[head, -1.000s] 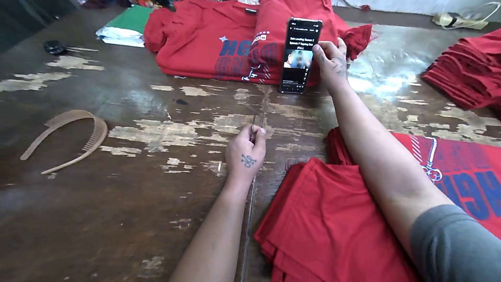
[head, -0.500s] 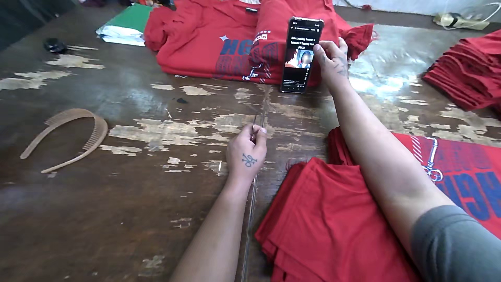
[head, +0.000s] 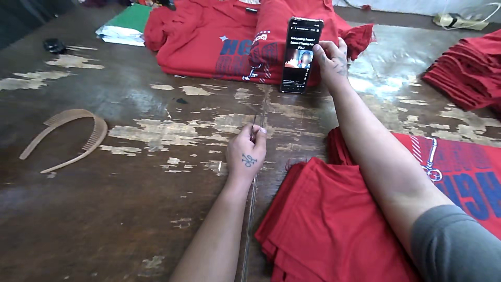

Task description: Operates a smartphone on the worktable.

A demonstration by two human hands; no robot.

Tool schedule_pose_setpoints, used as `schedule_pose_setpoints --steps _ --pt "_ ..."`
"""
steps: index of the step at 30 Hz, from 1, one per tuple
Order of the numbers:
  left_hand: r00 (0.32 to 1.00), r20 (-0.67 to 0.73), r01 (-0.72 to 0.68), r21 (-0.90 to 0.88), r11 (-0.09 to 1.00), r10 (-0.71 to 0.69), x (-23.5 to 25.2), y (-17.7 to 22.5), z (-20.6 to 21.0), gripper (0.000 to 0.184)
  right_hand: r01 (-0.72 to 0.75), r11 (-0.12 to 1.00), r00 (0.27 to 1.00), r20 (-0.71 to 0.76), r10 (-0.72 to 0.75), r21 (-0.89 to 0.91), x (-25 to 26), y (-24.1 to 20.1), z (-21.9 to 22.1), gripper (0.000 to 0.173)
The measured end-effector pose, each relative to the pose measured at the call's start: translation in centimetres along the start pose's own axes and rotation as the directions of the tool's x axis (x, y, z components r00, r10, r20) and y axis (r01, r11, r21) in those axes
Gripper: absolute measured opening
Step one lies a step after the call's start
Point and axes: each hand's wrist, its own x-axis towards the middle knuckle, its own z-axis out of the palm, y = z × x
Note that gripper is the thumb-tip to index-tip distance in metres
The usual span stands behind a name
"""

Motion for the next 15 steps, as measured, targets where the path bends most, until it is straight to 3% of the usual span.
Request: schedule_pose_setpoints --steps 15 --pt "1.000 0.004 0.012 0.011 1.000 -0.012 -0.05 0.37 -0.22 0.020 0.006 1.000 1.000 0.000 -0.006 0.015 0.12 0.04 0.05 0.043"
